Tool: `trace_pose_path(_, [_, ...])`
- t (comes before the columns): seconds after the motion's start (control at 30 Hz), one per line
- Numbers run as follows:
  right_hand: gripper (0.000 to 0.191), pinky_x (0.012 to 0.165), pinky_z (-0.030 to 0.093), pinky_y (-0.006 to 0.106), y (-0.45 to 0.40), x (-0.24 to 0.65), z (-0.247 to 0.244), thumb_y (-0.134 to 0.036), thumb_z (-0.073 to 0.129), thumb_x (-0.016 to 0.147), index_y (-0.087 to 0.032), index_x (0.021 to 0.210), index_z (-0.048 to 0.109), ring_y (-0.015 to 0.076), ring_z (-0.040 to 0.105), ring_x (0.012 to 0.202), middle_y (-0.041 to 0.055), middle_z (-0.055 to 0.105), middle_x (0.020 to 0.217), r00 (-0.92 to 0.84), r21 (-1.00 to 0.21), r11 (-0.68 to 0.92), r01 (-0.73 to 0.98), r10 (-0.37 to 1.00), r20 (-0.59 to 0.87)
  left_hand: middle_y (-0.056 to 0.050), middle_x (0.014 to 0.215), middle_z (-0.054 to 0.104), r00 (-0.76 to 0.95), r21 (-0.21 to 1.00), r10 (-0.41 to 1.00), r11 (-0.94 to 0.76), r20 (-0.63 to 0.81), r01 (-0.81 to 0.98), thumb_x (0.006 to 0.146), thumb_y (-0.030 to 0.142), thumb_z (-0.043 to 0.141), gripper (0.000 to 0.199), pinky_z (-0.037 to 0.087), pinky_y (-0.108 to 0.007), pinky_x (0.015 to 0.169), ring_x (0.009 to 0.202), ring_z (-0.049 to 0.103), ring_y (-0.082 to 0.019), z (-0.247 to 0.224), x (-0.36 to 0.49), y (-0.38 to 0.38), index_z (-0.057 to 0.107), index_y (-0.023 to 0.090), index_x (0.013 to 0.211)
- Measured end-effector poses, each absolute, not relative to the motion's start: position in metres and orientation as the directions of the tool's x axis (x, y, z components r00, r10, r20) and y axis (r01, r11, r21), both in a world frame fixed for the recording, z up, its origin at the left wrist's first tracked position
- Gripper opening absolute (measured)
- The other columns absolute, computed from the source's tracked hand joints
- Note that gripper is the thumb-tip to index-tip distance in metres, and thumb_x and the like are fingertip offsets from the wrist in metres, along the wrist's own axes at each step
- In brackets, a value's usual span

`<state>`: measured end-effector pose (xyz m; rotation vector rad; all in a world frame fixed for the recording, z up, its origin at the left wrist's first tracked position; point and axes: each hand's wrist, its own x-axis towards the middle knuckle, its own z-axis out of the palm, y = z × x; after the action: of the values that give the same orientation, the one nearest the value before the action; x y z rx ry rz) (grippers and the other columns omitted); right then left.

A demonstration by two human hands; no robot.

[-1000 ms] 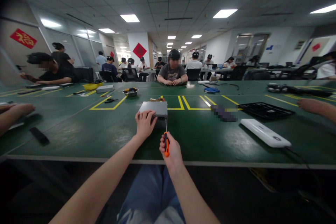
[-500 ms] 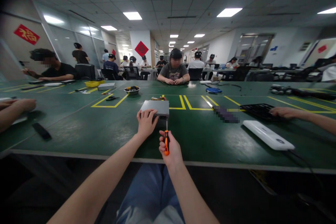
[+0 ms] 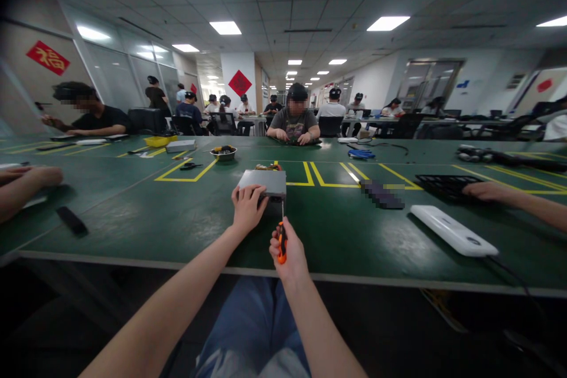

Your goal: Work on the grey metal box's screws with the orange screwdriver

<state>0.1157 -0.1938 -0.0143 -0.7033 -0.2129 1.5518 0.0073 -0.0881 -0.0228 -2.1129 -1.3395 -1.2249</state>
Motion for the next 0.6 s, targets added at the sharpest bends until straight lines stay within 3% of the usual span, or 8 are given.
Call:
trace_pose_path(0.13, [0.018,0.029,0.028,0.008,-0.1937,0.1155,-0.0145,-0.019,0.054,0.085,-0.013,0.069,0.051,0.0008,0.038,0.035,-0.0038,0.047,0.053,0.034,-0.531,-0.135,-0.837,0.954,-0.297,-0.006,0.114,0.058,0.182,0.147,0.555,-0.495,0.811,0.856,0.087,0.032,0.048,0.027,0.019,-0.046,0.106,0.109,0.049,-0.023,-0.0232,0.0070,-0.0873,0.055,0.026,0.111])
trace_pose_path(0.33, [0.028,0.028,0.026,0.009,-0.1955,0.1168,-0.0125,-0.027,0.040,0.092,-0.010,0.076,0.055,0.0006,0.034,0.032,-0.0026,0.047,0.052,-0.027,-0.525,-0.184,-0.831,0.956,-0.292,-0.006,0.114,0.058,0.177,0.150,0.556,-0.492,0.812,0.858,0.086,0.031,0.048,0.027,0.019,-0.046,0.106,0.107,0.049,-0.023,-0.0236,0.0072,-0.0869,0.055,0.026,0.111])
trace_pose_path(0.5, [0.018,0.028,0.025,0.008,-0.1941,0.1155,-0.0139,-0.020,0.055,0.085,-0.014,0.069,0.050,0.0004,0.036,0.034,-0.0037,0.049,0.053,0.041,-0.534,-0.129,-0.836,0.955,-0.294,-0.006,0.113,0.058,0.176,0.144,0.553,-0.487,0.814,0.862,0.086,0.032,0.048,0.027,0.020,-0.045,0.106,0.107,0.049,-0.022,-0.0225,0.0073,-0.0886,0.055,0.026,0.111])
trace_pose_path(0.6, [0.020,0.030,0.029,0.008,-0.1961,0.1146,-0.0117,-0.020,0.046,0.089,-0.012,0.072,0.053,0.0011,0.039,0.036,-0.0026,0.049,0.054,0.041,-0.531,-0.124,-0.838,0.957,-0.288,-0.006,0.113,0.058,0.177,0.144,0.558,-0.483,0.810,0.864,0.086,0.032,0.048,0.027,0.020,-0.045,0.106,0.108,0.049,-0.022,-0.0221,0.0076,-0.0889,0.055,0.026,0.112])
